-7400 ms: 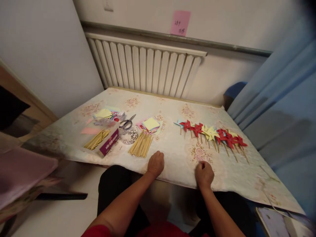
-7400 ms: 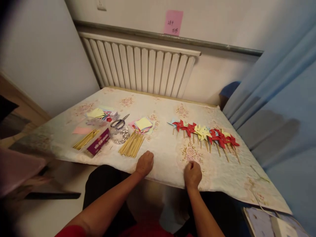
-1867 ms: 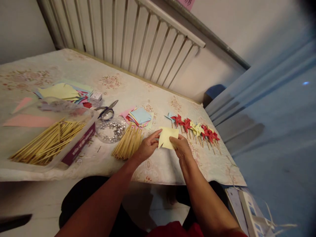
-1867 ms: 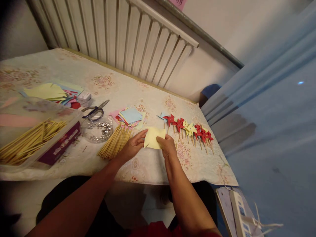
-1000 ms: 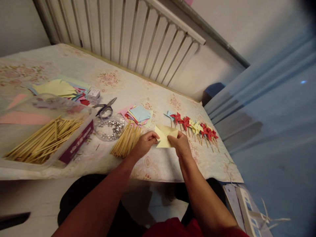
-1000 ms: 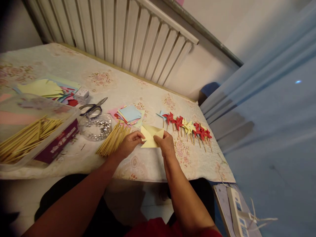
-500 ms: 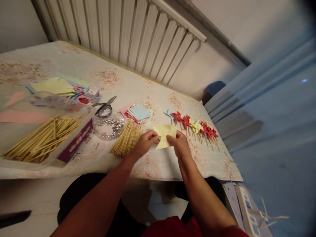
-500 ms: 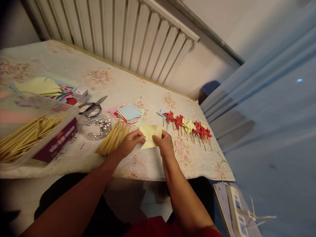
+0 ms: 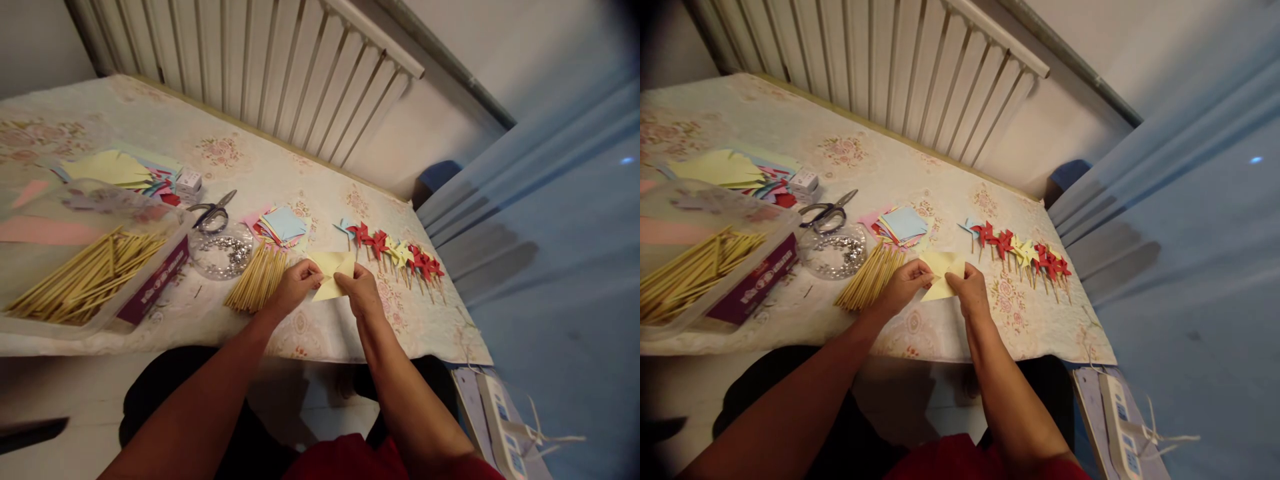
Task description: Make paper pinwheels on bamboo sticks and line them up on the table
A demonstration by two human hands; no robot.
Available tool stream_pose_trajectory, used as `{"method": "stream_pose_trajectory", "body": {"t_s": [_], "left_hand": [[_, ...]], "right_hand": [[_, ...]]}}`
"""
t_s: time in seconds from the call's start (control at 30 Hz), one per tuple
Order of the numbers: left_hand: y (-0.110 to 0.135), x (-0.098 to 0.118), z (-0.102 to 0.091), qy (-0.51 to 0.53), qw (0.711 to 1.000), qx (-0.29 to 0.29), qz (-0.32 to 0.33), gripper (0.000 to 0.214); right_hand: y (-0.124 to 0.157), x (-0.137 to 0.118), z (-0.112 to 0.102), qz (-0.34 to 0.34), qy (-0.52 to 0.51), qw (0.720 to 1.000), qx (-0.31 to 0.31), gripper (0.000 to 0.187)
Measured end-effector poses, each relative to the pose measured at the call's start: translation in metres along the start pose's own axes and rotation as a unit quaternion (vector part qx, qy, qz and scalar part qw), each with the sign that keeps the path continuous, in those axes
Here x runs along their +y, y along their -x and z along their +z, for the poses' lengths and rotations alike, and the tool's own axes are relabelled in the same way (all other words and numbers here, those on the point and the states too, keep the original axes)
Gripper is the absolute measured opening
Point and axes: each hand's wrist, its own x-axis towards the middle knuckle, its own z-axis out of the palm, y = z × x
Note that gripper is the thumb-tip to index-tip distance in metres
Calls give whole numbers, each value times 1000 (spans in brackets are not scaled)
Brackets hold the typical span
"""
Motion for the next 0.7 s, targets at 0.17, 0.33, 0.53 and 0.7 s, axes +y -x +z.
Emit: {"method": "stream_pose_trajectory", "body": {"t_s": [0.17, 0.33, 0.53, 0.7], "left_hand": [[-1, -2, 1, 21, 1000, 3, -23, 18], [-1, 0, 2, -3, 1000, 22, -22, 18], [0, -1, 1, -34, 999, 23, -19, 16], [0, 0, 2, -37, 999, 29, -27, 17]], "right_hand": [[2, -2, 2, 8, 6, 1000, 0, 25], [5, -5, 5, 15, 13, 1000, 1, 25], [5, -2, 6, 15, 10, 1000, -6, 26], [4, 0, 6, 12, 12, 1000, -8, 24]]}}
